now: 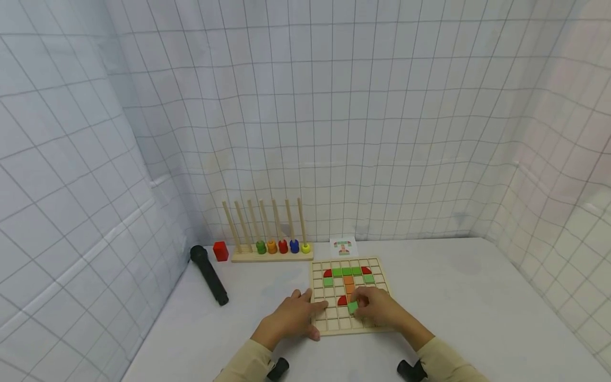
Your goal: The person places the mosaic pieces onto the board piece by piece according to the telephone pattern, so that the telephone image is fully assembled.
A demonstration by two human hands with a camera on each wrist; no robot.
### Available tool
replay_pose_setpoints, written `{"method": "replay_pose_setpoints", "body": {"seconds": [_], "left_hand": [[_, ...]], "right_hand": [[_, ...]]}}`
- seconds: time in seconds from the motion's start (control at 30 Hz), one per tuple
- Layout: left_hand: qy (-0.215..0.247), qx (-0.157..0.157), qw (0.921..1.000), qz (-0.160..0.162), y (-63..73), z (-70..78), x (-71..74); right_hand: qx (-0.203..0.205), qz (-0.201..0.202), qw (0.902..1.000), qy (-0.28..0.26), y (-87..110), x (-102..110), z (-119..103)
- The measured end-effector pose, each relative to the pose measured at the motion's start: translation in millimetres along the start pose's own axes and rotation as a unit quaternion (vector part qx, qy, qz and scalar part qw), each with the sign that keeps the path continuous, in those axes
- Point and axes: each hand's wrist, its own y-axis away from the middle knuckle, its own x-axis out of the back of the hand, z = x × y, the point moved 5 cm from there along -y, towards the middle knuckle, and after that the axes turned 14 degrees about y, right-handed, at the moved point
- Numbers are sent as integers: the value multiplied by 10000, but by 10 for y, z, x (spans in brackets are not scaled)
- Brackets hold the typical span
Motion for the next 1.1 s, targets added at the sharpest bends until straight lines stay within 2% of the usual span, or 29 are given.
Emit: {"method": "replay_pose_setpoints", "body": {"seconds": [0.07, 0.33, 0.6, 0.67, 0.73, 0.9, 1.0, 1.1], "left_hand": [[27, -8, 10000, 4, 7, -4, -1], [39, 20, 10000, 10, 21, 5, 8], [-22, -42, 10000, 34, 29, 22, 17], [-20, -48, 10000, 11, 24, 22, 15], [1, -41, 10000, -17, 23, 19, 14], [-40, -73, 10000, 33, 39, 29, 33], [-38, -88, 9999, 59, 42, 39, 44], [31, -62, 10000, 5, 36, 40, 32]], "right_hand": [[-9, 52, 9997, 245, 4, -20, -18], [-122, 132, 9987, 483, 22, -32, -50], [-131, 191, 9990, 391, 45, 0, -46], [-166, 178, 9996, 107, 68, 45, -18], [-233, 73, 9985, -491, 110, 120, 27], [-417, -70, 9807, -1911, 285, 436, 226], [-647, 134, 9736, -2186, 422, 626, 417], [-943, 219, 9670, -2355, 575, 725, 616]]}}
